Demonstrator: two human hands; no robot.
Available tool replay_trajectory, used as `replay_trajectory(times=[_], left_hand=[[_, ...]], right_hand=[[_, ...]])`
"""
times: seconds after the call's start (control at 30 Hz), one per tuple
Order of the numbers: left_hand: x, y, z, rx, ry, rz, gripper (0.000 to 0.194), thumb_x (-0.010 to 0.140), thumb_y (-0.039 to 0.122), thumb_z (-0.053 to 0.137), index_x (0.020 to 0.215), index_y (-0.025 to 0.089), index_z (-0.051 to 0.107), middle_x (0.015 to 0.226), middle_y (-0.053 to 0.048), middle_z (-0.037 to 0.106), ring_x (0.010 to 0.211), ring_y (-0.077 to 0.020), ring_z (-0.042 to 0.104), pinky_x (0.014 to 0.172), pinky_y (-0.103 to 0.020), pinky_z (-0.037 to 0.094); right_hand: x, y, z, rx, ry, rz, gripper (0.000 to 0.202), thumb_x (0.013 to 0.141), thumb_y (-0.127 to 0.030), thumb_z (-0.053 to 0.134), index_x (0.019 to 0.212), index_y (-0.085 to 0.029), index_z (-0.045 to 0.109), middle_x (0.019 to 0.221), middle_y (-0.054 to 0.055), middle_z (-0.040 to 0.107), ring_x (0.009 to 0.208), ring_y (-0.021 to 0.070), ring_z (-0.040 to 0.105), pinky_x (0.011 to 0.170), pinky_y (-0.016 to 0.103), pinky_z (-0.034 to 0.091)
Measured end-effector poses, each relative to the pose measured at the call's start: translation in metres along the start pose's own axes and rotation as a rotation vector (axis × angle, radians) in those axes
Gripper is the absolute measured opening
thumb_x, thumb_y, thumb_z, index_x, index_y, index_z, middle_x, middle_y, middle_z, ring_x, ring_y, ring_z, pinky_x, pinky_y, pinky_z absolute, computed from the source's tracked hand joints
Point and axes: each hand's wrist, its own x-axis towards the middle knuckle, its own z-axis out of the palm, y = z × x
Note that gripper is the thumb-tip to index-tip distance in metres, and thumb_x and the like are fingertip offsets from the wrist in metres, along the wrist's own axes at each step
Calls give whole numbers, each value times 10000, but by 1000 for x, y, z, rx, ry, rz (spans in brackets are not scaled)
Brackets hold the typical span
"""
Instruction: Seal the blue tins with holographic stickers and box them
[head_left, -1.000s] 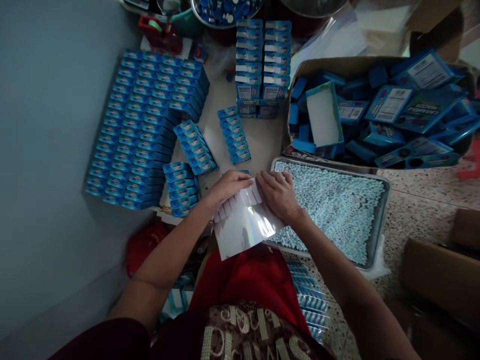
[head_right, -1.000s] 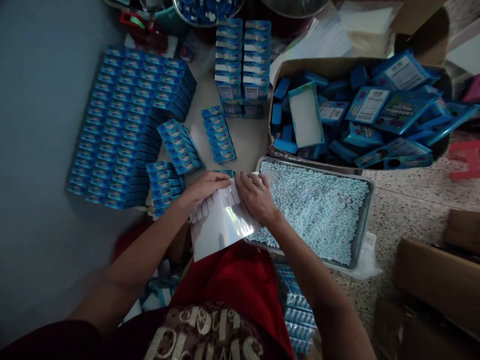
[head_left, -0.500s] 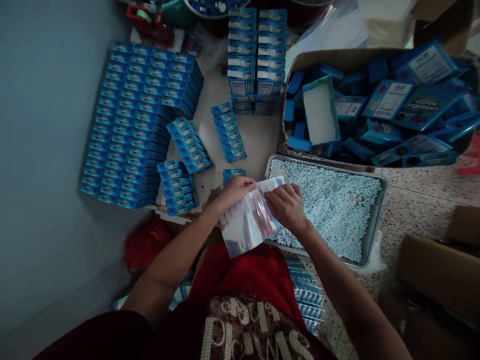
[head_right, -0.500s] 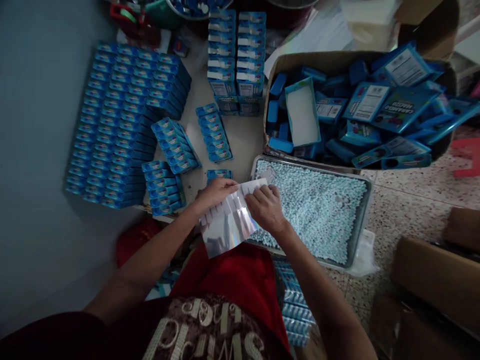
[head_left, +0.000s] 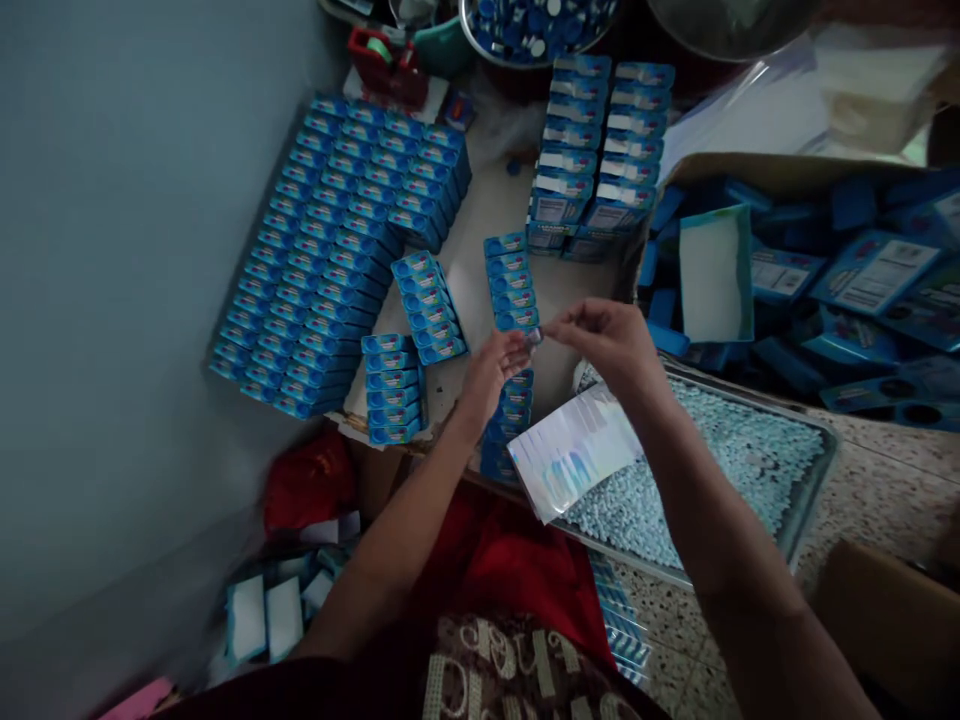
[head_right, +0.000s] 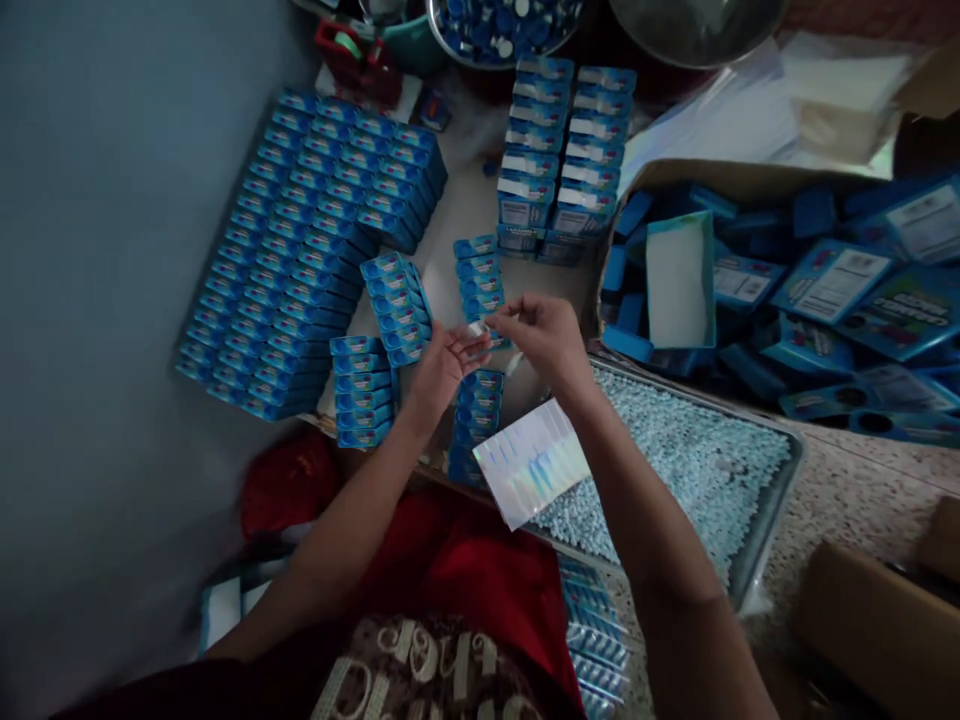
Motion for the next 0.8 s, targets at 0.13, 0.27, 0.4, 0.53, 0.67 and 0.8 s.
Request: replay_trajectory(times=[0.13,0.27,0.4,0.53,0.67,0.8], left_hand=[[46,24,-35,-174,-71,-64,650,900,808,632,1004,173,724,1079,-155,800,1043,-277,785,933,-420,639],[74,27,-44,-152,4,-35,429,726,464,957,927,165,724,918,-73,792,859,-208,780,886,-371,640],[89,40,-41,-118,134,-37,279,717,269,940,843,161,716,791,-22,758,751,-160,743,819,-327,624],[112,61,-38,8,197,7,133,781,187,853,784,152,726,697,-7,724,646,-131,683,701,-274,576],[148,76,-36,128,225,64,104,798,149,815,744,161,727,670,-1,709,619,-133,666,652,-261,553],[175,79,-37,212,214,35,116,811,116,781,723,157,717,626,-6,684,596,-144,666,637,-268,549]], right_hand=[[66,38,33,50,22,123,319,708,-493,809,727,-181,744,615,-11,623,573,132,500,544,267,346],[95,46,45,41,33,184,306,656,-460,797,725,-165,754,628,-7,655,578,129,516,560,262,359],[109,41,56,-38,67,214,311,700,-481,758,751,-174,770,624,-6,660,587,147,536,578,267,380],[127,40,69,-264,195,175,309,819,-470,672,814,-183,787,646,3,664,631,170,570,616,267,395],[151,39,83,-468,302,204,316,885,-452,640,913,-194,819,732,40,720,703,212,627,686,298,428],[170,44,92,-590,335,299,272,901,-416,653,956,-220,834,832,69,768,781,247,663,762,332,452]])
